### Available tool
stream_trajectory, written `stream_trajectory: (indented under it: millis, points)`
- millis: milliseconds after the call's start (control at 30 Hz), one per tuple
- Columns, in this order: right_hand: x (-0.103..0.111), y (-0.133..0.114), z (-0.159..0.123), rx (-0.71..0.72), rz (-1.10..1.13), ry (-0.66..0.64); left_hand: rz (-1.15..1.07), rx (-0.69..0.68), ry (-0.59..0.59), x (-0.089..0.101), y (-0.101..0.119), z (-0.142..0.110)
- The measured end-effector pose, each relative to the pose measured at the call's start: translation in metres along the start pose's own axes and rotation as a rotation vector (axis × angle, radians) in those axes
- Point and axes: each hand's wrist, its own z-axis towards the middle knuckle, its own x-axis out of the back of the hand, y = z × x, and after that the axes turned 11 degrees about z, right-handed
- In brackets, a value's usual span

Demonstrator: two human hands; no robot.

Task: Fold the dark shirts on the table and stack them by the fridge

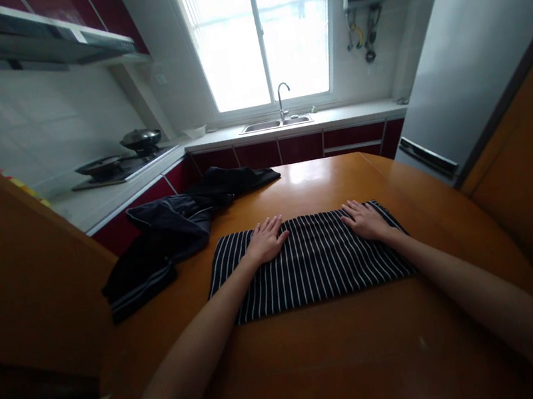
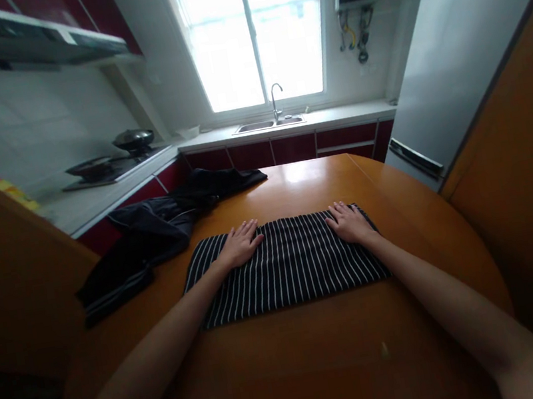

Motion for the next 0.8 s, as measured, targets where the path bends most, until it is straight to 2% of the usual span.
stream_trajectory:
  millis: [133,233,300,367,433,500,567,633,800]
  points:
    - [0.014,0.04,-0.012,-0.133,0.0,0.005,0.066,0.181,-0.063,0.002,-0.044,-0.02]
    - [0.022,0.039,-0.019,-0.185,-0.016,0.064,0.101,0.312,-0.086,0.012,-0.056,-0.029]
    - [0.024,0.019,-0.026,-0.17,-0.043,0.168,0.13,0.312,-0.026,0.023,-0.042,-0.032]
    - [0.022,-0.014,-0.037,-0.08,-0.041,0.235,0.135,0.199,0.065,0.033,-0.01,-0.034]
    - [0.014,-0.051,-0.051,0.095,0.002,0.167,0.086,0.013,0.096,0.038,0.03,-0.038]
    - [0.003,-0.082,-0.065,0.249,0.054,0.084,0.036,-0.138,0.076,0.037,0.067,-0.044]
    - [-0.008,-0.099,-0.076,0.289,0.088,0.011,0.013,-0.201,0.035,0.03,0.091,-0.051]
    - [-0.016,-0.103,-0.082,0.267,0.104,-0.04,0.009,-0.21,0.006,0.023,0.099,-0.057]
    - [-0.018,-0.092,-0.082,0.228,0.118,-0.068,0.001,-0.197,-0.004,0.018,0.094,-0.062]
